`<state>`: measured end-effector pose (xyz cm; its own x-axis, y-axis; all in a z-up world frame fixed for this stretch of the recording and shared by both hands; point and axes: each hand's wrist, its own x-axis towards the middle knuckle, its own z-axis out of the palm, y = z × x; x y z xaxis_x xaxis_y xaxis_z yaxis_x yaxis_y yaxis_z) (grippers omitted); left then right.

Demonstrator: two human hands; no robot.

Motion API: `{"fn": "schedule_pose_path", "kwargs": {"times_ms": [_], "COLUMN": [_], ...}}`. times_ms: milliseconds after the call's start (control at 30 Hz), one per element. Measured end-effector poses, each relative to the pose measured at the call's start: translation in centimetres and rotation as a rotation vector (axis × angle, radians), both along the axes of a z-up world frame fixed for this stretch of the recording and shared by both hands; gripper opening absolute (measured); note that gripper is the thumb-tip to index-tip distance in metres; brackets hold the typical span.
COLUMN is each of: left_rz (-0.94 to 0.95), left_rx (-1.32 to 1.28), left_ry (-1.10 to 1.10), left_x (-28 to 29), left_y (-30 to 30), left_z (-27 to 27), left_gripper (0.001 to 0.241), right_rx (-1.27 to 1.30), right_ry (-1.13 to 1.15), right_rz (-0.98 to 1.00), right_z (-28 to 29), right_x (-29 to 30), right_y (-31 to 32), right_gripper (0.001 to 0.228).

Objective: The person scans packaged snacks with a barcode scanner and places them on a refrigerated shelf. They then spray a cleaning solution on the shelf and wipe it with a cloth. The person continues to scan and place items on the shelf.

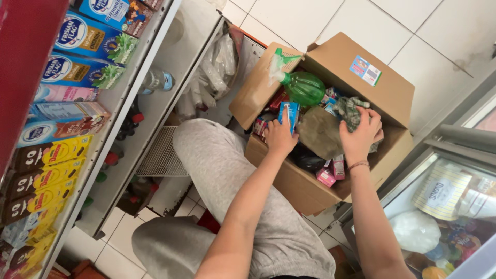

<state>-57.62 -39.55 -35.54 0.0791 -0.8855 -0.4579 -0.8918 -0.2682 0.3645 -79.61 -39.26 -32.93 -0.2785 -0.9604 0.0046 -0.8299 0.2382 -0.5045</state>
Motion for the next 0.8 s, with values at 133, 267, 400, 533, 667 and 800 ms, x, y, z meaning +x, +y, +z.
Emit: {"fn": "schedule_pose_path", "kwargs": {"times_ms": [133, 267, 400, 533, 667, 800], "left_rz": [-0.035, 0.123, 0.182, 0.094, 0.076, -0.377], "left_rx": [0.051, 0.076, 0.05, 0.013, 0.154, 0.288], "left_ry": [0.005, 0.205, 0.513, 0.895, 0.988, 0.473], "left_x": [0.6, 1.3, 0.8, -0.7, -1.4, -0.7], "left_y": [-0.8, -0.5, 1.8, 4.0, 3.9, 3.1], "left_z": [1.5, 4.1, 7.0, 7.0, 3.3, 0.4], "left_gripper": [0.113, 0.11, 0.094, 0.079, 0.043, 0.034], "right_rx": [-0.051, -0.016, 0.167, 0.495, 0.486, 0.445], "right_ry": [0.019, -0.057, -0.414, -1.242, -1.361, -1.277], "right_rz": [0.088, 0.149, 0.055, -0.424, -0.476, -0.583], "right_z": [2.4, 3.8, 3.2, 0.9, -0.7, -0.8], "right_x": [2.5, 4.6, 5.5, 4.3, 0.7, -1.7], "right_y": [-0.3, 0.4, 2.1, 3.8, 3.8, 3.6], "right_gripper": [0.049, 0.043, 0.051, 0.031, 0.018, 0.015]}}
